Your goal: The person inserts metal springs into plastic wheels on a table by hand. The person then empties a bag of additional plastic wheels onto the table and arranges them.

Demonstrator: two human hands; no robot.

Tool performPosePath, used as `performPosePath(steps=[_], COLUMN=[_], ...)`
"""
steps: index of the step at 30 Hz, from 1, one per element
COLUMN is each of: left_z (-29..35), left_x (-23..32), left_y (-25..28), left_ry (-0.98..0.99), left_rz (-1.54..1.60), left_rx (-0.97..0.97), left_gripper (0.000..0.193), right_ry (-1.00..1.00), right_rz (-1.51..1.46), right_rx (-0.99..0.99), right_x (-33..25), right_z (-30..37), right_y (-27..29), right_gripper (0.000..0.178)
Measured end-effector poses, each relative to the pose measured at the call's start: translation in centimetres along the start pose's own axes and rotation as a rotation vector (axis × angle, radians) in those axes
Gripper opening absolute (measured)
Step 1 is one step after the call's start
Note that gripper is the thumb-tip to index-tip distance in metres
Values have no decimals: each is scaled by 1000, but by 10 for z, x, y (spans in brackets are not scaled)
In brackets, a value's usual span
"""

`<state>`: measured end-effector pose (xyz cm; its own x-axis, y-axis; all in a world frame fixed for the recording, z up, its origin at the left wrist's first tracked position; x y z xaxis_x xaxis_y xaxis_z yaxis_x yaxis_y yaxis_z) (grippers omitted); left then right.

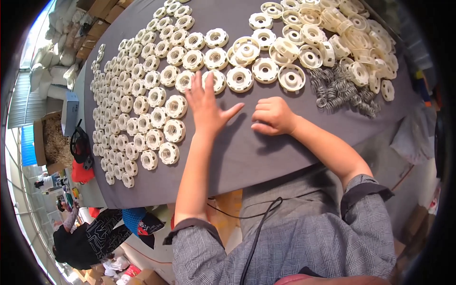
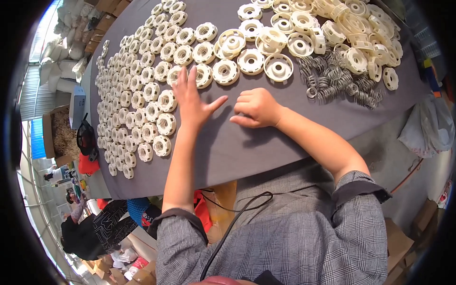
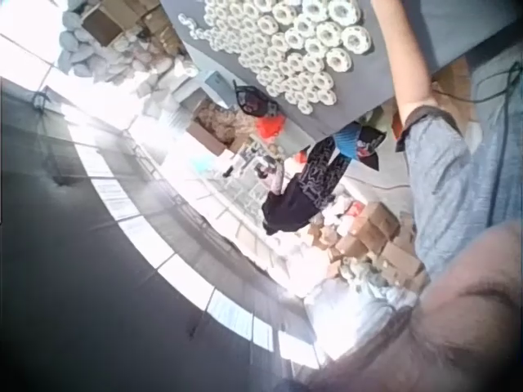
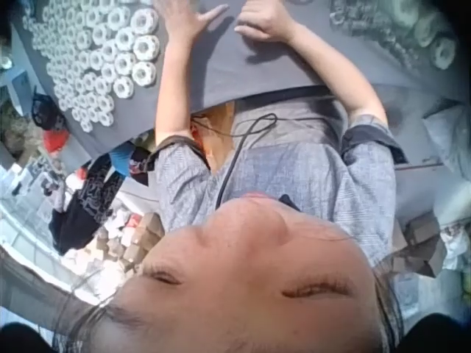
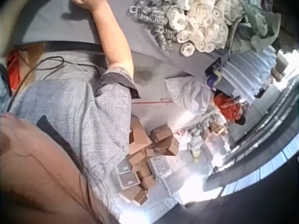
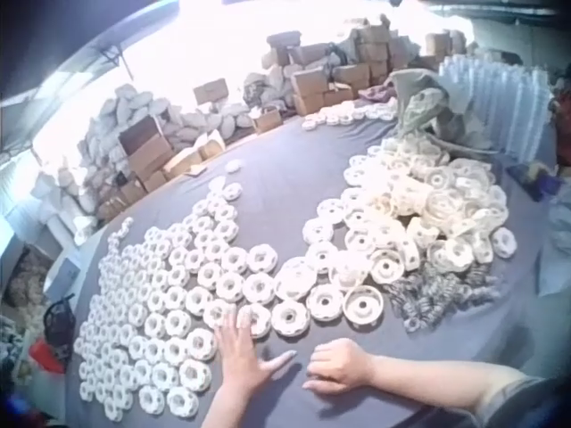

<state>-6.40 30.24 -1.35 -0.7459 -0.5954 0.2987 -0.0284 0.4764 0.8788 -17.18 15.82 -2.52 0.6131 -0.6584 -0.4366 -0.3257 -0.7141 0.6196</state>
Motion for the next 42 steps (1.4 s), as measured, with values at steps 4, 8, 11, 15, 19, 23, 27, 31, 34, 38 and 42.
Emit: performPosePath(steps=[4,8,11,15,19,23,27,31,34,38,42], left_z=[-42,-45,-43,-51,-69,-87,-90,-52,-15,-1,-52], left_x=[12,6,-6,-30,-8,32,48,38,31,27,36], left_y=[-35,-50,-48,-38,-28,-29,-23,-6,-12,-16,-12], left_ry=[38,62,140,210,63,-304,-405,192,669,713,348], left_rz=[-93,-143,-188,-301,-229,-31,42,1001,1449,1075,562], left_rx=[-82,-60,-19,-1,59,-11,43,-74,-479,-651,-249], left_gripper=[122,117,108,106,99,52,14,13,15,20,15], right_ry=[-3,-57,-45,-36,-67,-46,-2,113,206,290,262], right_rz=[-90,-149,-170,-218,-221,-244,-308,-381,-452,-515,-457], right_rx=[16,71,60,37,18,19,32,-23,-59,-103,-17], right_x=[6,12,13,7,9,5,3,-12,-31,-53,-44], right_z=[3,1,2,2,9,6,8,13,17,21,23], right_y=[4,13,12,5,3,2,2,-3,-13,-18,-14], right_gripper=[31,32,32,36,42,43,41,43,45,48,47])
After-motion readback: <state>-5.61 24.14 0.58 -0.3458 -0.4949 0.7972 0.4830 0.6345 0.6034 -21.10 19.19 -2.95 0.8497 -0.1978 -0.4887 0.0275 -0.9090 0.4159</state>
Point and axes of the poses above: each hand's wrist, its own z-axis away from the middle knuckle, its own y-axis out of the back of the hand, x = y × z, the point moved 4 cm from there along -z, towards the middle knuckle, and after that the axes turned 5 degrees about z, right-handed, at the moved point
